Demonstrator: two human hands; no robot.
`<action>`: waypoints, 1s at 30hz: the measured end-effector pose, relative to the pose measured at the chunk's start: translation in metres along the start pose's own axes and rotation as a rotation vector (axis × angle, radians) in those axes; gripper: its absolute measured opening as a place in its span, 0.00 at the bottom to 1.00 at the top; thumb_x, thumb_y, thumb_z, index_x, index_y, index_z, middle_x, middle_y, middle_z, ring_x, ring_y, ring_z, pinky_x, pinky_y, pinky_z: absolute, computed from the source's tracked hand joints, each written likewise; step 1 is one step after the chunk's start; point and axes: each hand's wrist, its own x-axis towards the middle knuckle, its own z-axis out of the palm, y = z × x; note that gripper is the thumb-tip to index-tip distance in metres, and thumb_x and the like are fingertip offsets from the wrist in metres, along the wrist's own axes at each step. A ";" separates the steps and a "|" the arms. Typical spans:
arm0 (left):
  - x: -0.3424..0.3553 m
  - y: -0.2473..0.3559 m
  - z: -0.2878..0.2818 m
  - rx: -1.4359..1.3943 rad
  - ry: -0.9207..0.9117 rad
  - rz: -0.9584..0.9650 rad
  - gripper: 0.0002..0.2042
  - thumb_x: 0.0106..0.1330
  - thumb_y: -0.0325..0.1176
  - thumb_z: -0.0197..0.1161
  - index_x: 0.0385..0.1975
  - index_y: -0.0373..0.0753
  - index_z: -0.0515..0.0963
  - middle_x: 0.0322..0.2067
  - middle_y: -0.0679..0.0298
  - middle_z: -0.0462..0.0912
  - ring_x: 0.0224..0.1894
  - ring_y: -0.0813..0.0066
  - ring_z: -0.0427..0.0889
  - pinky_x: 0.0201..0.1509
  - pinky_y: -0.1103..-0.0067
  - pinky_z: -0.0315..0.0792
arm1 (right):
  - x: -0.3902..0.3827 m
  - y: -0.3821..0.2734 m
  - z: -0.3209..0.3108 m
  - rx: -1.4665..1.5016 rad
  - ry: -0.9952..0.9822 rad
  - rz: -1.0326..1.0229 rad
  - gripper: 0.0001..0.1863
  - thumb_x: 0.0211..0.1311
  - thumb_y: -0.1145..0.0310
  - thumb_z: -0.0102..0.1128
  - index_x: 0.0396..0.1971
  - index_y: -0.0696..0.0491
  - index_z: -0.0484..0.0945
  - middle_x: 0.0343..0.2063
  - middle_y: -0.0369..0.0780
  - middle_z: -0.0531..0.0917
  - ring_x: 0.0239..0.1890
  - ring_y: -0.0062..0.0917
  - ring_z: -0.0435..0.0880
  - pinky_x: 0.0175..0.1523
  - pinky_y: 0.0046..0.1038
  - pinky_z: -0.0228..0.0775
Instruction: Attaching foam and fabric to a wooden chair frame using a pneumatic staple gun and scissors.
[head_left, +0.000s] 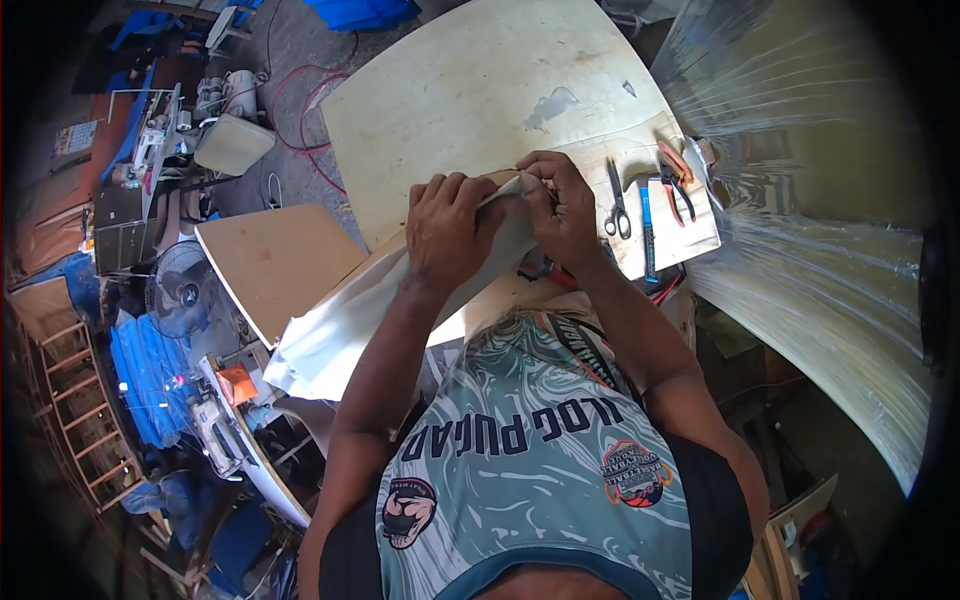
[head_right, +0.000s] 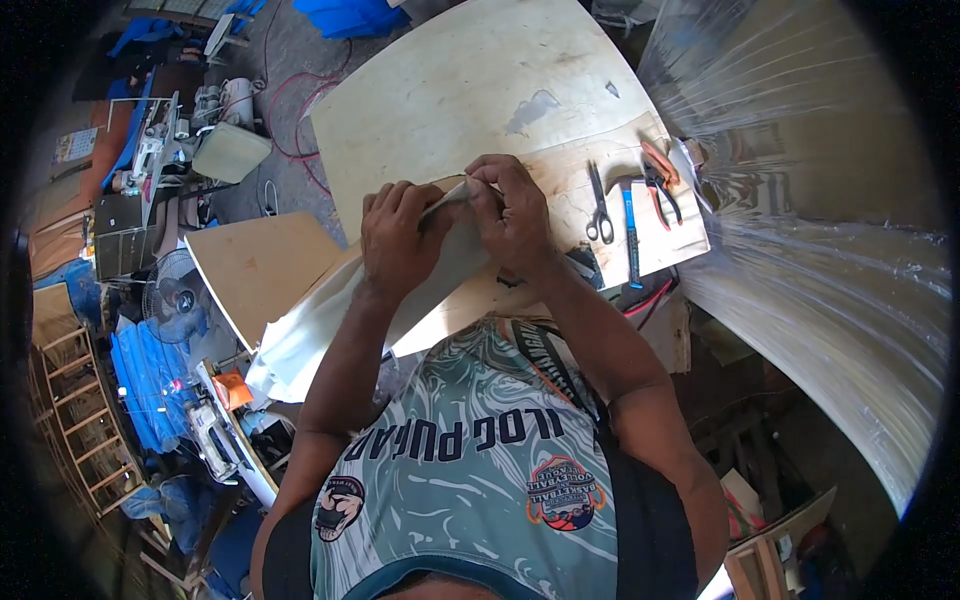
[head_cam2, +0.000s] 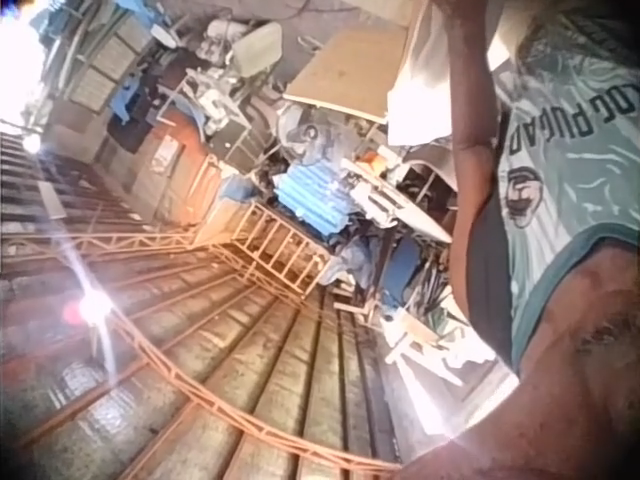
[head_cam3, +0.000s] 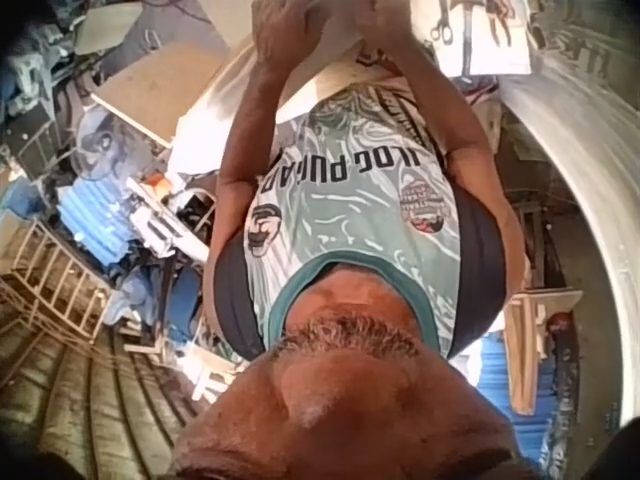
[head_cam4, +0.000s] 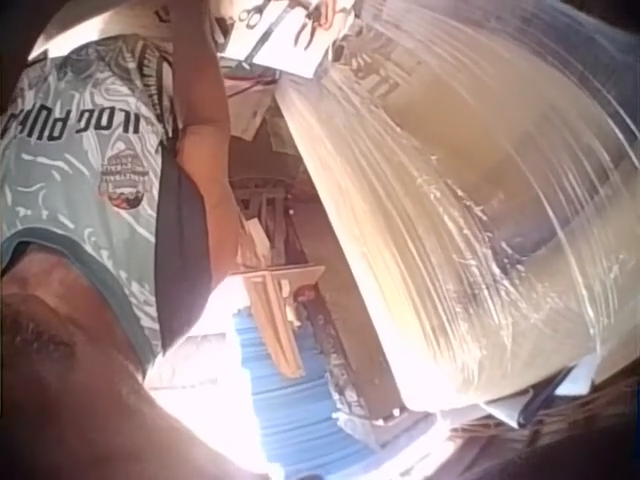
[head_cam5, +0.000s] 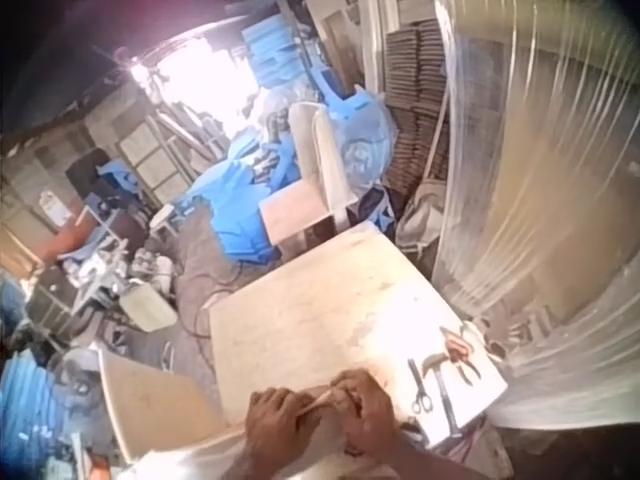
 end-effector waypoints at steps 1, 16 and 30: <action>0.002 -0.002 0.002 -0.009 -0.026 -0.002 0.10 0.62 0.35 0.69 0.38 0.39 0.79 0.39 0.57 0.81 0.40 0.58 0.79 0.51 0.64 0.68 | 0.002 0.002 0.000 -0.004 0.006 -0.052 0.04 0.70 0.74 0.56 0.41 0.57 0.75 0.42 0.44 0.81 0.38 0.30 0.83 0.40 0.29 0.77; 0.004 -0.007 0.012 -0.126 0.138 0.048 0.05 0.67 0.32 0.64 0.37 0.39 0.78 0.43 0.62 0.85 0.43 0.59 0.84 0.46 0.67 0.77 | 0.004 0.005 -0.012 -0.098 -0.117 -0.216 0.10 0.65 0.78 0.60 0.46 0.58 0.79 0.47 0.46 0.81 0.50 0.33 0.83 0.53 0.29 0.76; 0.011 0.008 0.017 -0.170 0.116 -0.051 0.04 0.63 0.28 0.64 0.34 0.37 0.76 0.36 0.59 0.82 0.39 0.55 0.81 0.43 0.65 0.75 | 0.015 -0.007 -0.011 0.095 -0.198 0.372 0.11 0.69 0.66 0.61 0.44 0.57 0.80 0.31 0.33 0.80 0.36 0.16 0.78 0.43 0.22 0.71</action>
